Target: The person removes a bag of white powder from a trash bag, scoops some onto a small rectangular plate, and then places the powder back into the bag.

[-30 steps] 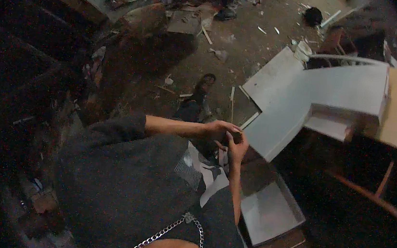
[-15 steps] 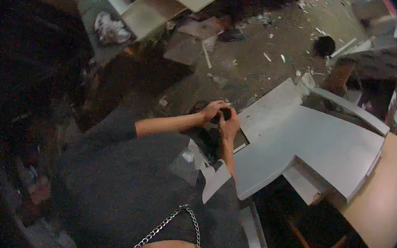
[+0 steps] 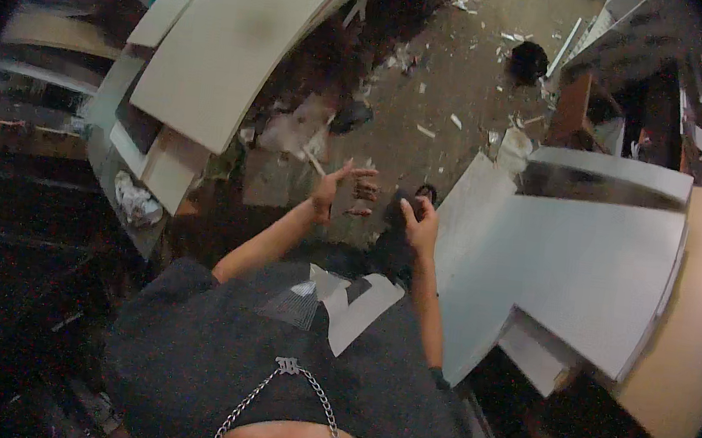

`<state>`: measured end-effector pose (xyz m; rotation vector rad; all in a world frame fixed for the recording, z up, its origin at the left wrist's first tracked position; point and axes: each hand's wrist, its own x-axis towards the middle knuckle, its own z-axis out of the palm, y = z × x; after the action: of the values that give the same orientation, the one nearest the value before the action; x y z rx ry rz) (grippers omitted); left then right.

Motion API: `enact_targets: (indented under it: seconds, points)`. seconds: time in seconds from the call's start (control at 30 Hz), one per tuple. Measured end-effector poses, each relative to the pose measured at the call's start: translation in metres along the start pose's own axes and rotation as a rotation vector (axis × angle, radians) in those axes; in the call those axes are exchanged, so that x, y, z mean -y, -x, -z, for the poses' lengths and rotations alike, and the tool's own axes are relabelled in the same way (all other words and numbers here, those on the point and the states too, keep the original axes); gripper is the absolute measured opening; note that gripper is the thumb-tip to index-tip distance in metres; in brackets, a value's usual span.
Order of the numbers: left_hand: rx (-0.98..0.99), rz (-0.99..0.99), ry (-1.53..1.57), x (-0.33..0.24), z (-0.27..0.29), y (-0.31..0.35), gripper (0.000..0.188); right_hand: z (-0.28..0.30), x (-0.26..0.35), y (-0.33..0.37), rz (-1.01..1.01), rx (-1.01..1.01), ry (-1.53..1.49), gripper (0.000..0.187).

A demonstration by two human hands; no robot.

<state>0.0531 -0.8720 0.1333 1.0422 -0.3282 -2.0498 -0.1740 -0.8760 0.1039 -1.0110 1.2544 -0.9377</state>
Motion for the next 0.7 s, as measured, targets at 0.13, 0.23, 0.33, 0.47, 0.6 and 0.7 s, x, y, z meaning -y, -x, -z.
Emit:
enact_targets:
  seconds: [0.13,0.23,0.33,0.47,0.6,0.7]
  points:
    - [-0.087,0.042,0.115,-0.025,-0.039,-0.1,0.065,0.058,0.035,-0.082,-0.096,0.032,-0.114,0.024]
    - [-0.117,0.156,0.044,-0.041,-0.079,-0.175,0.064,0.103,0.058,-0.137,-0.07,-0.046,-0.055,0.025]
    - [-0.102,0.185,0.051,-0.067,-0.098,-0.237,0.066,0.141,0.08,-0.189,-0.039,-0.025,-0.014,0.027]
    - [-0.15,0.147,0.148,-0.125,-0.144,-0.293,0.068,0.179,0.111,-0.262,-0.024,0.002,0.061,0.035]
    - [-0.105,0.076,0.295,-0.16,-0.133,-0.363,0.067,0.184,0.145,-0.338,-0.037,-0.017,0.01,0.04]
    - [-0.094,0.049,0.367,-0.2,-0.137,-0.414,0.064,0.187,0.198,-0.414,-0.028,-0.031,0.075,0.044]
